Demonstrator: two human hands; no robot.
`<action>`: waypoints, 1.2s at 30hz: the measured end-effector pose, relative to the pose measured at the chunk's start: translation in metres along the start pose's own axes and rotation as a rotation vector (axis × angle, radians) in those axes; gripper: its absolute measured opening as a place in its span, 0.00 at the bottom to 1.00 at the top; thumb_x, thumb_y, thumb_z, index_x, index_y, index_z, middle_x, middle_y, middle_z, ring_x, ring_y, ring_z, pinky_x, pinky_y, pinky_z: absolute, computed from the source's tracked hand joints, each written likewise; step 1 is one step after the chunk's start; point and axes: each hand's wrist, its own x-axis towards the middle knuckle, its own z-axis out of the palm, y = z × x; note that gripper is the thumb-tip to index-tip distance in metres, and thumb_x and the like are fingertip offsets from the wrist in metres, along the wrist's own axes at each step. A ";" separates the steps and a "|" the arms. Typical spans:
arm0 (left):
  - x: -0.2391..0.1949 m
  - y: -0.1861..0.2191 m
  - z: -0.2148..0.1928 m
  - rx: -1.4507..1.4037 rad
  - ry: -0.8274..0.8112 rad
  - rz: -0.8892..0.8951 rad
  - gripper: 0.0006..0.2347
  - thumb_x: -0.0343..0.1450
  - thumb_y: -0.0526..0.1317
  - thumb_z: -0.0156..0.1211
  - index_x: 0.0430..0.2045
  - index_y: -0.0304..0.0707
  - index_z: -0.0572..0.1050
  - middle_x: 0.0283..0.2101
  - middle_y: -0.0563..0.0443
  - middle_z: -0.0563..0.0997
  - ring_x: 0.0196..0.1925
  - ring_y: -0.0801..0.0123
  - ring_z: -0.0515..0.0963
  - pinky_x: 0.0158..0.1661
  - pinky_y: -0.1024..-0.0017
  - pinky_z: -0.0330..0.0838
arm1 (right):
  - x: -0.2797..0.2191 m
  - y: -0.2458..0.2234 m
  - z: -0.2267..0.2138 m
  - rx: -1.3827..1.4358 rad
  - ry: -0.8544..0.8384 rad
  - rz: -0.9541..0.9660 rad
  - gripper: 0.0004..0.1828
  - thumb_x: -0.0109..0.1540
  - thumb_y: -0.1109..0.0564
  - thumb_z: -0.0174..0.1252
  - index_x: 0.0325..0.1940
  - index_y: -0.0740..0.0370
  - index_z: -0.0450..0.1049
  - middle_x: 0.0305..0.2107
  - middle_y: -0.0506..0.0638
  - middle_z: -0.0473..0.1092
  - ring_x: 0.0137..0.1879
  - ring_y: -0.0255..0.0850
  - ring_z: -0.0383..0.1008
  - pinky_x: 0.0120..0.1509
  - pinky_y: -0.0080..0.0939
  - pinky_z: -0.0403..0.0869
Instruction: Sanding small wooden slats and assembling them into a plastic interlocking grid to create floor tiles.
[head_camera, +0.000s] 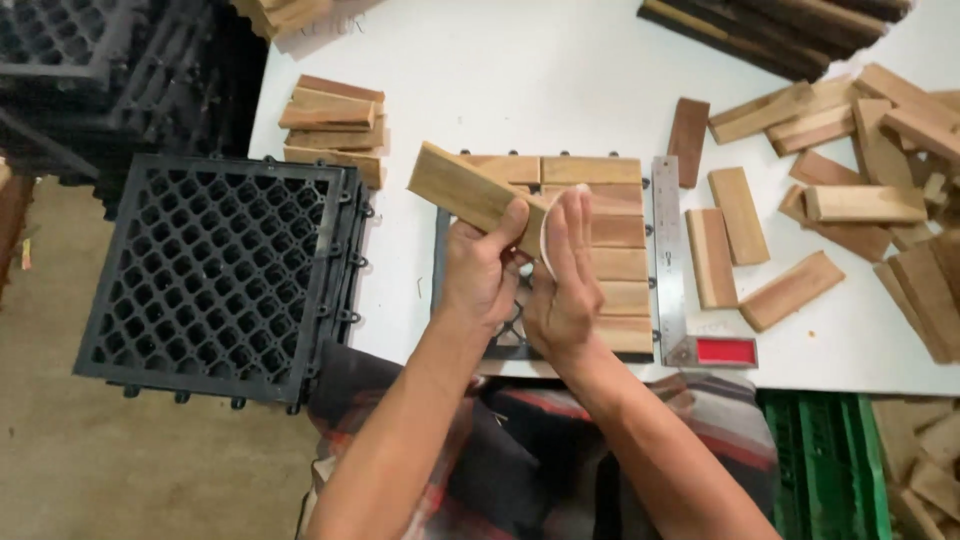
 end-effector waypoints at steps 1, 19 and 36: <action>0.003 -0.003 -0.011 0.004 -0.004 -0.011 0.12 0.65 0.35 0.74 0.37 0.30 0.79 0.29 0.47 0.83 0.26 0.65 0.84 0.22 0.74 0.79 | -0.003 -0.003 0.001 -0.010 0.003 0.006 0.22 0.72 0.56 0.48 0.66 0.74 0.69 0.65 0.69 0.63 0.72 0.62 0.61 0.74 0.57 0.65; 0.002 0.044 -0.010 -0.047 -0.062 -0.167 0.13 0.65 0.33 0.73 0.39 0.29 0.77 0.34 0.42 0.83 0.36 0.53 0.87 0.35 0.55 0.85 | 0.034 -0.008 -0.009 0.160 -0.086 0.652 0.20 0.74 0.51 0.41 0.50 0.64 0.78 0.28 0.52 0.74 0.33 0.37 0.72 0.40 0.45 0.77; 0.001 0.039 -0.017 -0.044 -0.216 -0.156 0.13 0.67 0.31 0.69 0.43 0.26 0.76 0.37 0.38 0.84 0.39 0.49 0.86 0.39 0.51 0.83 | 0.033 -0.020 -0.008 0.187 0.025 0.158 0.27 0.74 0.50 0.37 0.62 0.73 0.72 0.52 0.66 0.75 0.57 0.55 0.77 0.57 0.52 0.79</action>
